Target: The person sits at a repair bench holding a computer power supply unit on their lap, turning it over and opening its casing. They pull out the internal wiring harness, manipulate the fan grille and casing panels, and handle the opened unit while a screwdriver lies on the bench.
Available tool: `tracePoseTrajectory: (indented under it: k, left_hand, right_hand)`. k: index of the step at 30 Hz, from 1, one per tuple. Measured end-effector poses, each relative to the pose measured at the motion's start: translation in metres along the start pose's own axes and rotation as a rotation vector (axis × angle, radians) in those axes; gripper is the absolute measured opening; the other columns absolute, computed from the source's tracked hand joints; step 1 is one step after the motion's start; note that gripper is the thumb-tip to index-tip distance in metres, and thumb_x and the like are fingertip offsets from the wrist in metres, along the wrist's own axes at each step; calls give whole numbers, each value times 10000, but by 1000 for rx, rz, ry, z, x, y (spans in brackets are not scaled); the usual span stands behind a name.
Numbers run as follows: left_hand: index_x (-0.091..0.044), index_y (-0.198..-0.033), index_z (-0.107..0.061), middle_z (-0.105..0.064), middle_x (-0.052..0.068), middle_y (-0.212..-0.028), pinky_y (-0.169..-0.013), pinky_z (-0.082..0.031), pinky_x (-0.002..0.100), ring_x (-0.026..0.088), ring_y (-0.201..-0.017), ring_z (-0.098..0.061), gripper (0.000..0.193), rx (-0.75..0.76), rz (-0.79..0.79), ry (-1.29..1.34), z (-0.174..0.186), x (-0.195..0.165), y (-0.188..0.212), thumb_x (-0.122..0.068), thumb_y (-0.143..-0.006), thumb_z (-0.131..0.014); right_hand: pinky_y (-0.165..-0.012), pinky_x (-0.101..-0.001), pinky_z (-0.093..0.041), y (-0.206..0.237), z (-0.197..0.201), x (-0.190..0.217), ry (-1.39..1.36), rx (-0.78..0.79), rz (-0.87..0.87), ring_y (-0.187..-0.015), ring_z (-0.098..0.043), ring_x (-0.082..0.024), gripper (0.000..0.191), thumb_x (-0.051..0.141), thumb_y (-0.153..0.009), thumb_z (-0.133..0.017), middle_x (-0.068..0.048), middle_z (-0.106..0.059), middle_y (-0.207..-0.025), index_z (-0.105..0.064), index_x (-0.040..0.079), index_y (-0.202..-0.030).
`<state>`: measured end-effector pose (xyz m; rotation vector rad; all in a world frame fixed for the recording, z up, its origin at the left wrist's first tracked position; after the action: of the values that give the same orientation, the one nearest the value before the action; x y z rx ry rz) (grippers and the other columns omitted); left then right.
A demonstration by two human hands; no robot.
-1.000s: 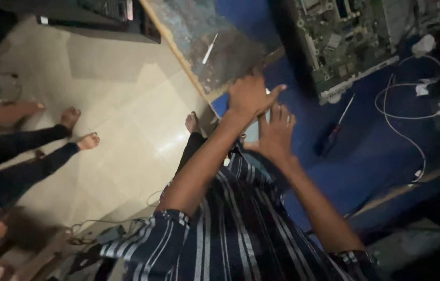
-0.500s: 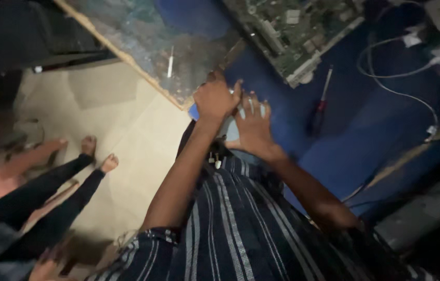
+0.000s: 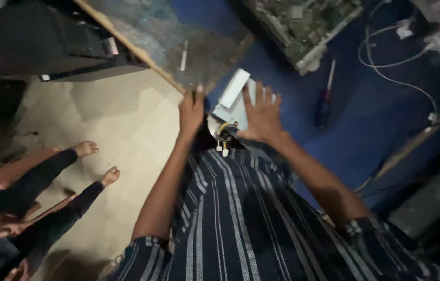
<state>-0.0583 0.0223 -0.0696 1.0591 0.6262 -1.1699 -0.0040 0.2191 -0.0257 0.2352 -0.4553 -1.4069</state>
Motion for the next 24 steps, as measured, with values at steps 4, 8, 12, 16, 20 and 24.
tracePoseTrajectory:
  k: [4,8,12,16,20,24]
  left_hand:
    - [-81,-1324,-575,-701,189,-1148,-869,-581,396,300,-996,-715,336,138,-15,202,6,26,31,-236,-1042,-479]
    - [-121,-1596,-344,-424,180,-1594,-1211,-385,503,409,-1477,-447,780,282,-463,-19,15,-12,30,-68,-873,-631]
    - [-217,-1416,-539,-313,190,-1617,-1177,-289,611,445,-1480,-300,634,501,-945,-473,18,-60,13,-236,-827,-773]
    - [-247,-1333,-607,-292,123,-1686,-1229,-306,608,387,-1559,-270,490,651,-1223,-559,12,-89,-2,-251,-881,-796]
    - [-169,-1302,-631,-304,103,-1681,-1236,-309,565,440,-1552,-203,666,868,-1250,-588,-5,-101,-15,-203,-671,-841]
    - [-105,-1368,-614,-408,36,-1621,-1174,-327,538,428,-1546,-204,736,1049,-1167,-624,-26,-108,-26,-187,-678,-856]
  right_hand:
    - [-1031,-717,-329,-8,-5,-6,-82,45,-90,-1383,-317,-543,1362,583,-492,-900,-327,-258,-1573,-286,-21,-1548]
    - [-1100,-607,-355,-12,-5,-22,-506,-16,64,-1358,-372,-543,1211,604,-622,-849,-371,-322,-1527,-356,13,-1557]
    - [-1147,-529,-361,-3,-11,-24,-668,-96,167,-1374,-419,-503,1093,560,-682,-805,-335,-407,-1504,-395,-2,-1525]
    - [-1175,-512,-316,0,-21,-22,-716,-125,184,-1391,-404,-503,1049,458,-677,-797,-309,-412,-1529,-417,-7,-1537]
    - [-1186,-468,-345,0,-19,-37,-767,-82,108,-1422,-412,-468,966,413,-724,-812,-317,-395,-1539,-419,-21,-1492]
    - [-1178,-435,-408,20,-4,-45,-847,-77,-64,-1400,-517,-378,833,382,-774,-792,-233,-497,-1535,-507,42,-1479]
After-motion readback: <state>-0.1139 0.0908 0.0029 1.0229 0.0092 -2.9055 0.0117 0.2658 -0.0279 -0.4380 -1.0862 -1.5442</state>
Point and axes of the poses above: each hand's wrist, its own y-axis away from the middle knuckle, its own z-axis out of the back of the hand, x = y × z, the point moved 4 cm from there along -y, towards the middle knuckle
